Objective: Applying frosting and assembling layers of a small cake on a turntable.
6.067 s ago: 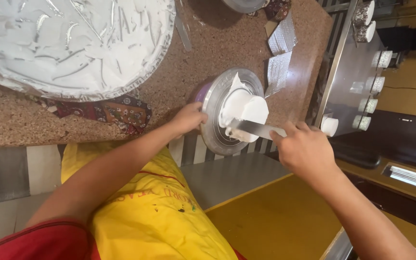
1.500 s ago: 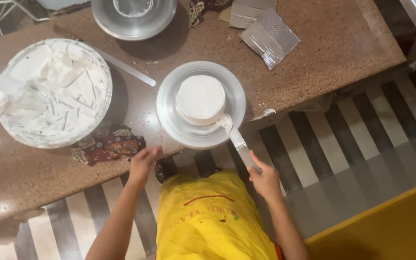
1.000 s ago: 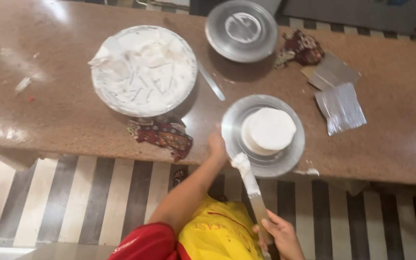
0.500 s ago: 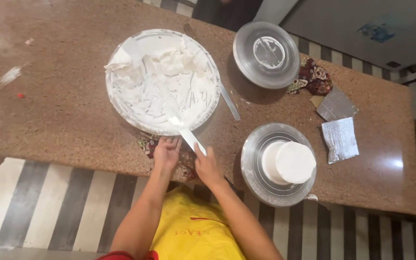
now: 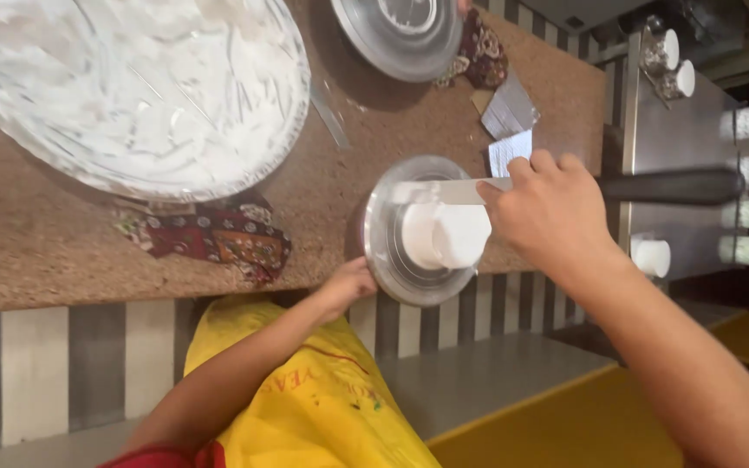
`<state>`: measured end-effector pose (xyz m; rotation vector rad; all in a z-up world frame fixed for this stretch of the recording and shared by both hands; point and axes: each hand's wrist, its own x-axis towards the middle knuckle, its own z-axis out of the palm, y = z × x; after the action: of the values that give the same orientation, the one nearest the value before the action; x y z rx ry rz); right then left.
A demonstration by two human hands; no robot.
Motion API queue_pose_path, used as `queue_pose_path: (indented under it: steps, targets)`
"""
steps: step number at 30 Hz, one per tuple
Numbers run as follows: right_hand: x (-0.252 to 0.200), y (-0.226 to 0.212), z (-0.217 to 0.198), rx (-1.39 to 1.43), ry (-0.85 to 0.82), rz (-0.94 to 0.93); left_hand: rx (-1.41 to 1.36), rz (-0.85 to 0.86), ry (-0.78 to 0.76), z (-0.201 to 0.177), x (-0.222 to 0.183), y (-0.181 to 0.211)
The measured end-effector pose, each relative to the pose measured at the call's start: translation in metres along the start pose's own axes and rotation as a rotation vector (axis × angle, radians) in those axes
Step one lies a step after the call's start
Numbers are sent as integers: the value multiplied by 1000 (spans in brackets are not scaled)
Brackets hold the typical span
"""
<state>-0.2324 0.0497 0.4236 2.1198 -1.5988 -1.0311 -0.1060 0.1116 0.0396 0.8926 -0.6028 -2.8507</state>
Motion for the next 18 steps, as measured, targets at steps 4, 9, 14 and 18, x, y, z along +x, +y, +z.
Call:
queue_pose_path:
  steps: [4, 9, 14, 18]
  targets:
    - [9, -12, 17, -78, -197, -97, -89, 96, -120, 23, 10, -24]
    - [8, -26, 38, -6, -239, -108, 41, 71, -34, 26, -1, 13]
    - [-2, -34, 37, -22, -239, -104, 40, 124, 55, 10, 2, 46]
    - [-9, -37, 36, -11, -264, -87, 78, 32, 32, -12, 11, 21]
